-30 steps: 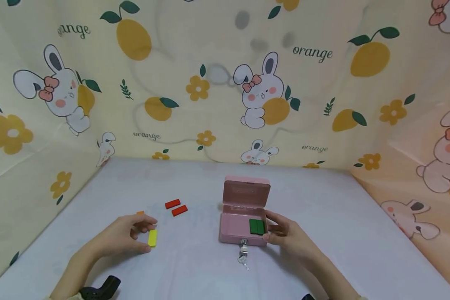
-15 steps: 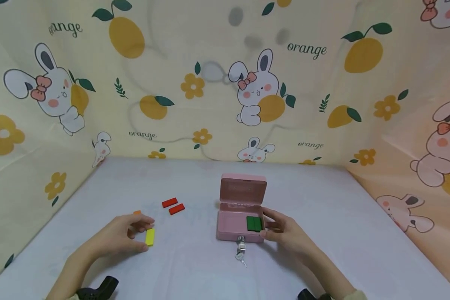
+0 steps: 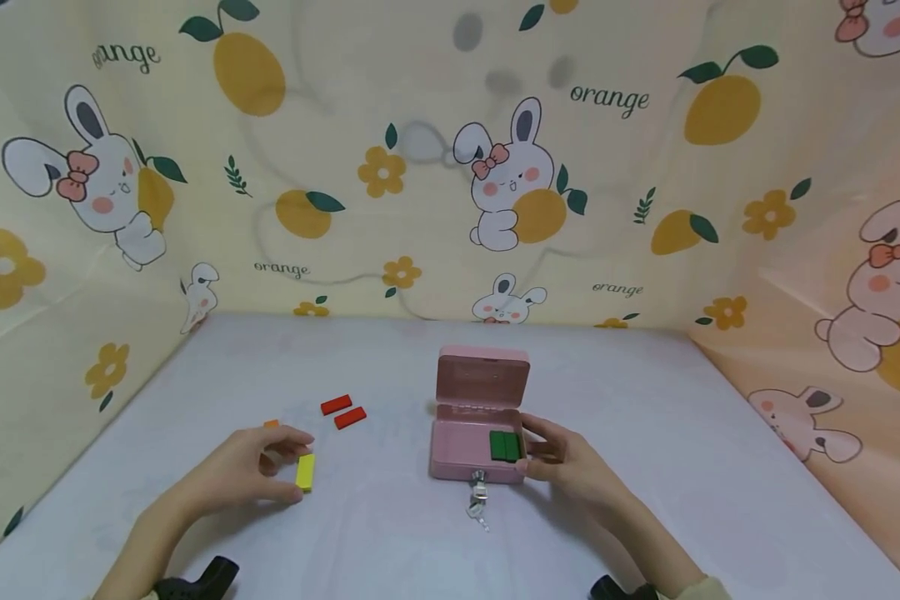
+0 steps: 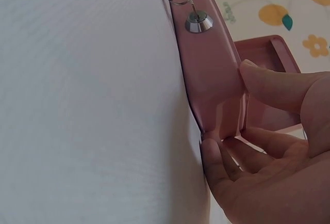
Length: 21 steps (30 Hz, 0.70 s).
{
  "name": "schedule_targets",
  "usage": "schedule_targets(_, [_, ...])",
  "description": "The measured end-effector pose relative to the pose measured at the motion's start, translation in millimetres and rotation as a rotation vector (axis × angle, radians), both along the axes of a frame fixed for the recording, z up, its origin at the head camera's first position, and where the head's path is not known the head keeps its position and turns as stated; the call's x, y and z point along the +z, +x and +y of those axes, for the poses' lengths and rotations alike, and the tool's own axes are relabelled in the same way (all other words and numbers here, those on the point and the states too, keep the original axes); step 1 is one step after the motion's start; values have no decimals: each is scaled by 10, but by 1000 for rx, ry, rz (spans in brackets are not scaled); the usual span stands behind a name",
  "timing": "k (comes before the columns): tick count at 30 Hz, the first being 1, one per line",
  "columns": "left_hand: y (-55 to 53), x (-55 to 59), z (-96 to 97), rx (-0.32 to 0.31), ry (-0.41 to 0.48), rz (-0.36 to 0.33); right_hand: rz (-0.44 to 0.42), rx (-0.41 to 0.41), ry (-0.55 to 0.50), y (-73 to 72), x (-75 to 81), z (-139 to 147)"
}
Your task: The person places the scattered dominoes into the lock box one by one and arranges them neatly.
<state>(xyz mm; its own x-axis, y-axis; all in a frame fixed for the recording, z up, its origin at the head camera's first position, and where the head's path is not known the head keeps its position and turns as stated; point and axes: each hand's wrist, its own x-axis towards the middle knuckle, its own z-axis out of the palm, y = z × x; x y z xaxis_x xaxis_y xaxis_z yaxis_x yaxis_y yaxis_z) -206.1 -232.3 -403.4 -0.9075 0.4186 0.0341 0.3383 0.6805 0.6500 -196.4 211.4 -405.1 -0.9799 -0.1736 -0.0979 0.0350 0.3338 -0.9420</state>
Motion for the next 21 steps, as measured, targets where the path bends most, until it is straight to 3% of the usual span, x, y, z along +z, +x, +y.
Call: schedule_targets(21, [47, 13, 45, -38, 12, 39, 28, 56, -12, 28, 10, 11])
